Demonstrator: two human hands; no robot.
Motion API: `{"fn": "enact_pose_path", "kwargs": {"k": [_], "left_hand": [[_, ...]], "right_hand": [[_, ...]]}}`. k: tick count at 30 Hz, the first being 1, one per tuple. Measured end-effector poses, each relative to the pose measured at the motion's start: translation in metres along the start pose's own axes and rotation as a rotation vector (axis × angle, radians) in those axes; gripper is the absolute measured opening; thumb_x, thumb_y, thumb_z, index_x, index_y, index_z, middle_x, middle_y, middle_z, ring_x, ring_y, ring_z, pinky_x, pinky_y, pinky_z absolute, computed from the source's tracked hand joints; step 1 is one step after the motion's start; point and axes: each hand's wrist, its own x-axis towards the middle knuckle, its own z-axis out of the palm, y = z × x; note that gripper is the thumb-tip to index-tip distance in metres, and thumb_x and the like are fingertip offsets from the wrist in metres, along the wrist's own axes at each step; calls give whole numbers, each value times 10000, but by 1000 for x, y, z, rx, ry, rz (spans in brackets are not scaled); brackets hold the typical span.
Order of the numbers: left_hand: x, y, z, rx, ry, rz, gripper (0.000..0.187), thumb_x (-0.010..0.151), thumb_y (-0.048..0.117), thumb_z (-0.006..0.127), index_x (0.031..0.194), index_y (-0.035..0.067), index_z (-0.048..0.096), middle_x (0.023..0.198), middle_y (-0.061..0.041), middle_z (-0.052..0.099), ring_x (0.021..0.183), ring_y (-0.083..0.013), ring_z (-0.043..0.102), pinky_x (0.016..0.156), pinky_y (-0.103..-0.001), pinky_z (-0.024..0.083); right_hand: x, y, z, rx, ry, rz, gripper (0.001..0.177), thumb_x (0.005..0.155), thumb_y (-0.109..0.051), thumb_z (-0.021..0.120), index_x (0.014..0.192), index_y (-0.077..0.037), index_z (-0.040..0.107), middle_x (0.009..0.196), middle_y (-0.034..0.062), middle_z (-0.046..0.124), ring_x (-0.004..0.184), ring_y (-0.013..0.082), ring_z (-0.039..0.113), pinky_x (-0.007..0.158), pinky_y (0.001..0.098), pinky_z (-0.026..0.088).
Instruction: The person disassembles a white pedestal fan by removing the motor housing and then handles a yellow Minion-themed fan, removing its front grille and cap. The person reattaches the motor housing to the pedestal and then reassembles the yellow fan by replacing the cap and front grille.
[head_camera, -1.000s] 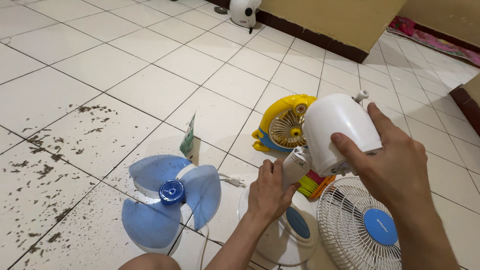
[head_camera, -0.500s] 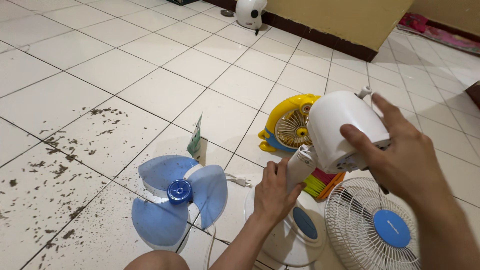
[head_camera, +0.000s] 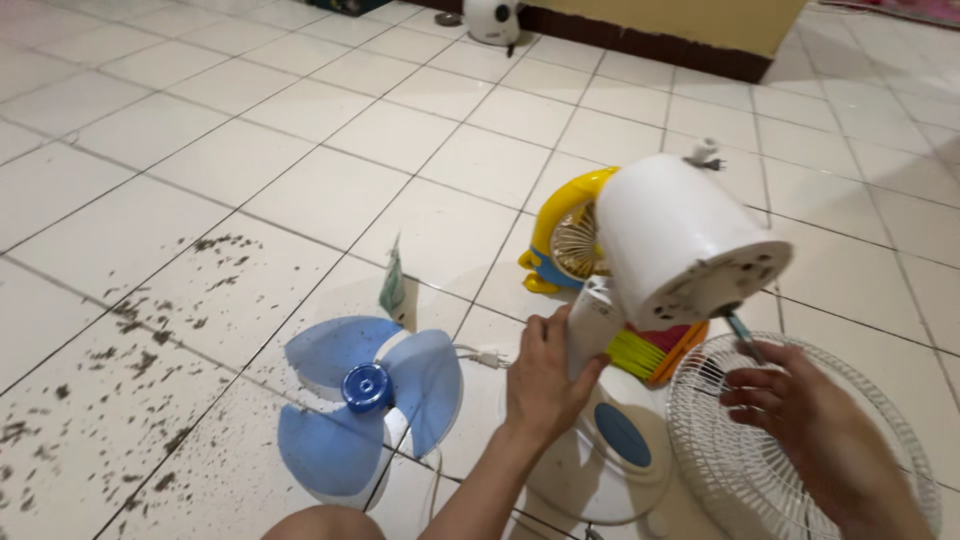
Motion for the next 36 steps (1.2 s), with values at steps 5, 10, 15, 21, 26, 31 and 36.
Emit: {"fn": "enact_pose_path", "kwargs": {"k": [5,10,15,21,26,31,36], "left_hand": [[-1,-11,-7,-74,-137,-95,733,863,348,751,1476,94,441,1229,-162,535,1110,-348,594,886,-452,535],[-12,-27,-8,-3,-190,-154,782,841,331,779,1459,20,414,1250,-226,511,1197,-406,514,993,-462,476],[-14,-28,-6,29,-264,-196,745,829,302,765,1431,24,425,1291,-230,501,1230,-413,502,1003,-462,470],[-18,-29,-4,34,-241,-180,721,832,273,743,1434,39,423,1268,-220,535,1191,-401,539,996,-451,480],[-17,-32,-6,8,-239,-168,664,857,272,731,1415,39,456,1271,-216,560,1161,-392,578,976,-450,493],[-13,-27,-8,-58,-204,-152,649,857,247,731,1416,36,476,1262,-202,589,1116,-368,626,927,-435,522],[-7,-15,-12,-229,-154,-136,667,859,205,710,1457,68,447,1291,-163,579,1095,-292,654,766,-400,570]], "right_hand": [[5,-2,14,-272,-128,26,526,1056,-429,449,1301,5,617,960,203,696,932,328,671,897,460,542],[-1,0,22,-740,-280,115,478,958,-409,589,1360,-154,640,1104,121,748,1017,249,702,952,385,578],[-6,-2,10,-677,-400,-6,570,920,-418,635,1428,-161,608,1211,84,710,1135,209,675,991,369,574],[-17,-6,14,-763,-411,1,578,917,-437,641,1437,-186,615,1164,93,741,1127,205,686,1014,362,555],[-28,-14,21,-851,-438,43,578,921,-448,647,1447,-213,598,1133,81,749,1090,189,709,1003,342,569],[-21,-2,25,-834,-416,-46,555,920,-356,649,1441,-173,596,1132,88,783,1073,203,717,957,339,596],[-8,40,57,-582,-200,-448,685,810,-193,751,1443,-78,517,1307,142,680,1238,251,652,1013,369,522]]}}
